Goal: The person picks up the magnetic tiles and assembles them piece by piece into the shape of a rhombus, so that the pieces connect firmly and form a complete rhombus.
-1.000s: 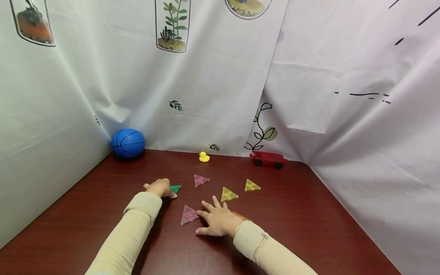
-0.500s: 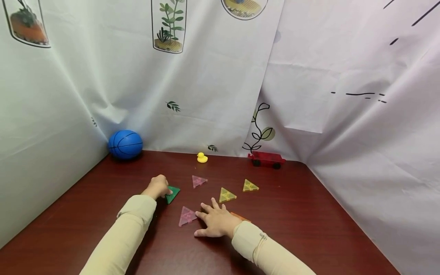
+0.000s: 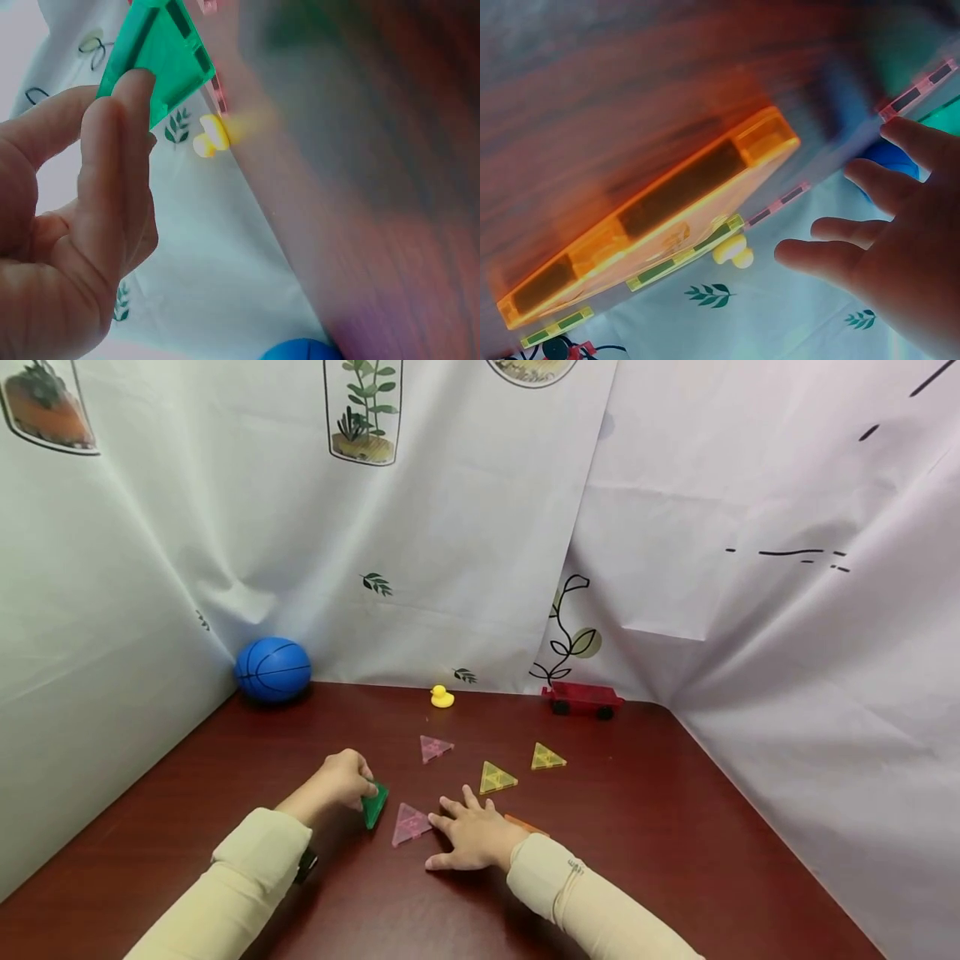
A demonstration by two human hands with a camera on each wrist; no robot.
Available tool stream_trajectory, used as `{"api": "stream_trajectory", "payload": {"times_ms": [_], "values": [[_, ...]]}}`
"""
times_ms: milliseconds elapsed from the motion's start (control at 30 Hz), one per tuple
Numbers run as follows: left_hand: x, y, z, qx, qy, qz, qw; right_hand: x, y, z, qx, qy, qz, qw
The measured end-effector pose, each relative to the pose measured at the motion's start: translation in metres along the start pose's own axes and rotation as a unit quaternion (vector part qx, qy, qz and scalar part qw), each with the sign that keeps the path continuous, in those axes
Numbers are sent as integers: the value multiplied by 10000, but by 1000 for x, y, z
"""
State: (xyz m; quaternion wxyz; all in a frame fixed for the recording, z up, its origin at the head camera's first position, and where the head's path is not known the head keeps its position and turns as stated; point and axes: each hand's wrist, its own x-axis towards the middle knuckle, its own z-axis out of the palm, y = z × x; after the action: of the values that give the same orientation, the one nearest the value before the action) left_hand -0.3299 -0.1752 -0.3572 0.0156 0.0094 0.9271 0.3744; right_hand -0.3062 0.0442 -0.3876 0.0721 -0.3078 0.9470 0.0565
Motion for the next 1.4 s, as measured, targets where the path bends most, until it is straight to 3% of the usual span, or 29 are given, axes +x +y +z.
{"api": "stream_trajectory", "payload": {"times_ms": [167,500,1067,1400], "values": [[-10,3,8,37,-2,96,9999,0,1,1,5,-24,13,10000],[-12,9,24,39,96,196,9998,1,-1,0,-17,-23,29,10000],[-10,13,29,17,-130,269,9996,2,0,-3,-26,-38,-1,10000],[-15,14,32,52,-115,442,9989,7,15,-9,46,539,152,9984]]}}
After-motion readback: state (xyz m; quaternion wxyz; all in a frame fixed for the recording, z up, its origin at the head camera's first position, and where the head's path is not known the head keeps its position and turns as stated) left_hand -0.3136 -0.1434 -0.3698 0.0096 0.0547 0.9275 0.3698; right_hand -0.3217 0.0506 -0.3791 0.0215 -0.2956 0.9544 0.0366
